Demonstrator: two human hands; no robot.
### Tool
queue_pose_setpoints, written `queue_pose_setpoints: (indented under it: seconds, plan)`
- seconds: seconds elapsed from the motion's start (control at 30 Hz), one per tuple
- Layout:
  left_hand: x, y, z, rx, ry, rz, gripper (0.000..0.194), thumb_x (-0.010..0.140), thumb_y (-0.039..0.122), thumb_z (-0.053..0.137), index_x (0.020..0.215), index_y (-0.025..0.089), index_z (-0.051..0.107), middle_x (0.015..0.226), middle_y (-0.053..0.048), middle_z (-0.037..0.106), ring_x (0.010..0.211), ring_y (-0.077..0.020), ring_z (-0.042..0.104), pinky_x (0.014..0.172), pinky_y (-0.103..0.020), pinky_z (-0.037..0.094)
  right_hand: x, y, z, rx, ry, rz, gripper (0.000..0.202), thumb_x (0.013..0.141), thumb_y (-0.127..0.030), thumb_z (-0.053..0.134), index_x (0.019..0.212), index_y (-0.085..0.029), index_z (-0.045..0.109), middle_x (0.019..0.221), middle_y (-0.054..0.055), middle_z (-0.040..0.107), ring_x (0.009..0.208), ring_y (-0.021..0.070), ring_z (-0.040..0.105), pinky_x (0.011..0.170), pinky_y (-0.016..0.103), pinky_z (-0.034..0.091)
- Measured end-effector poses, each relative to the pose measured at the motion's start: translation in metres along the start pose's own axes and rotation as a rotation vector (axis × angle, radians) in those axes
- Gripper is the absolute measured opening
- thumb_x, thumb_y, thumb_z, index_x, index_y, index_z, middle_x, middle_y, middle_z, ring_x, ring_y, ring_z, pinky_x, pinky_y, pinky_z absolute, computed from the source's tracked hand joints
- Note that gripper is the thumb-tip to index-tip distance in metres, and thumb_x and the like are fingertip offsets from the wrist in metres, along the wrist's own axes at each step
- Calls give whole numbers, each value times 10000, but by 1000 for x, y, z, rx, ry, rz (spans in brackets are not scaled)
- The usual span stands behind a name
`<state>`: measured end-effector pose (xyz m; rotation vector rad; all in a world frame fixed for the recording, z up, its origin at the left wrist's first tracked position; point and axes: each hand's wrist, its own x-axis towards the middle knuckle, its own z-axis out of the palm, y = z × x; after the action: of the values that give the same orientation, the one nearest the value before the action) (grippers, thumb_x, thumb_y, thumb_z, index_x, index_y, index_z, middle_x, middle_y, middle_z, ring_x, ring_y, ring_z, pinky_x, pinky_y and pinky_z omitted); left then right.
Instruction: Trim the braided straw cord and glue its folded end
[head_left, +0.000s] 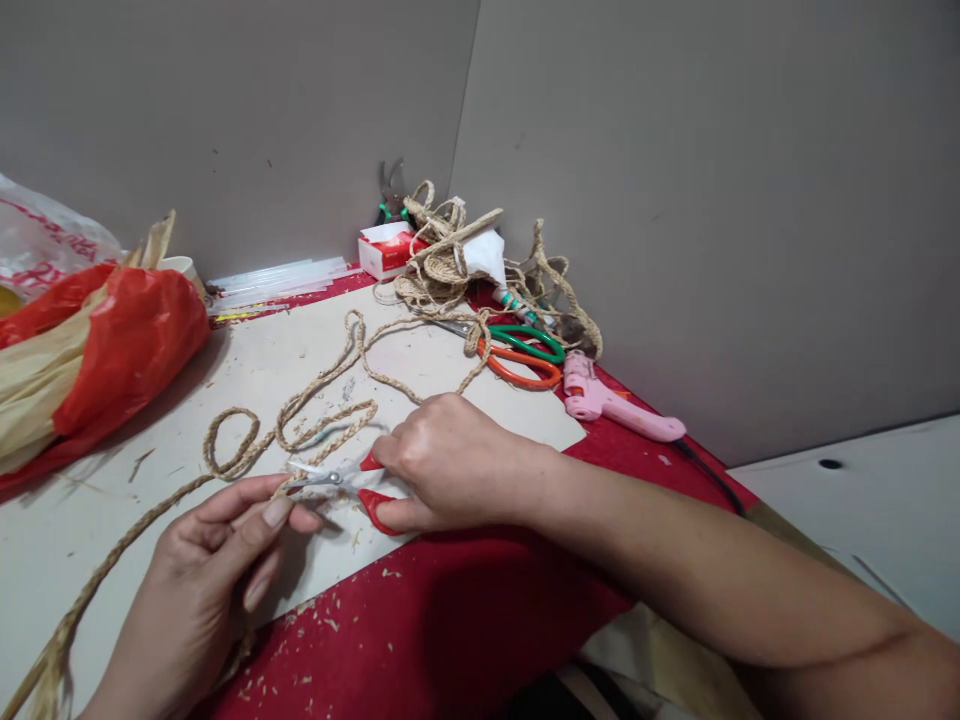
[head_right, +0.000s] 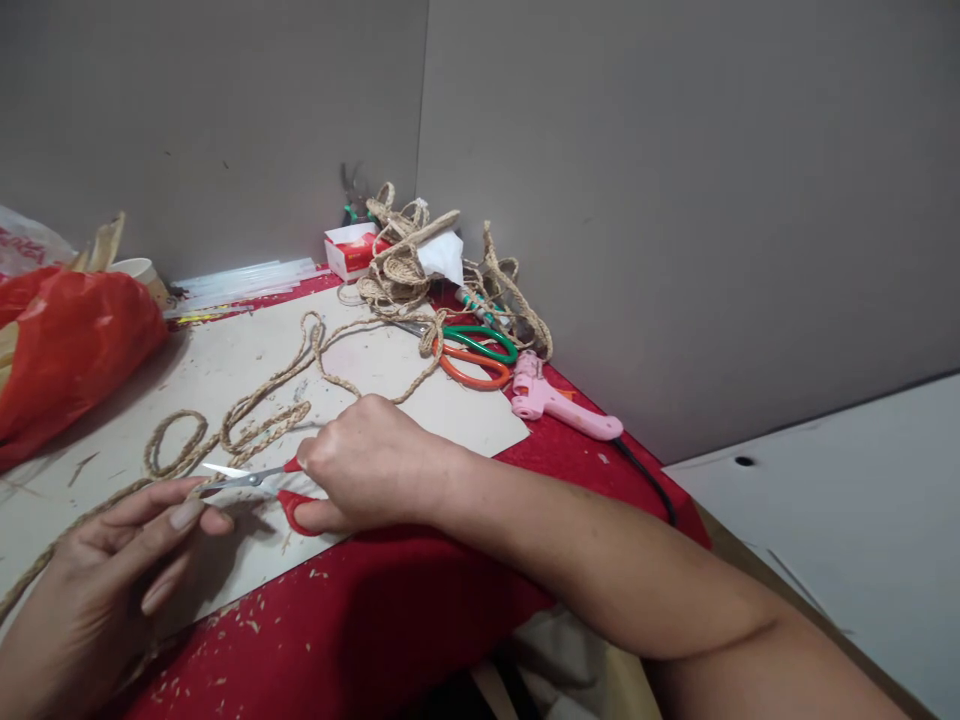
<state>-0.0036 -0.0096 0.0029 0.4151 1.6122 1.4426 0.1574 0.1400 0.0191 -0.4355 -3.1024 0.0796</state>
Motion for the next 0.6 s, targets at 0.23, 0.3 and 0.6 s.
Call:
queue_pose_setpoints:
  seconds: [0.23,0.3,0.6]
  plan:
    - [5,2,-9,30,-67,-12,223,667,278,818,847,165,751,696,-51,723,401,-7,291,369,-115,240,1,1,-3,-13,-70,-20,338,859,-432,499,762,-151,661,700,78,703,622,184,616,513,295,177]
    - [6,4,-10,48,-93,-6,194,679,279,807,825,167,747,702,-49,719,408,-7,290,371,-114,220,1,1,-4,-12,-85,-20,327,860,-423,512,750,-151,657,696,70,699,612,176,609,514,296,178]
    - [9,12,-12,124,-165,-6,169,669,292,806,752,160,741,646,-56,688,412,-13,296,376,-118,209,0,2,-6,4,-117,-56,260,901,-341,517,800,-144,653,728,58,696,627,160,597,525,296,197]
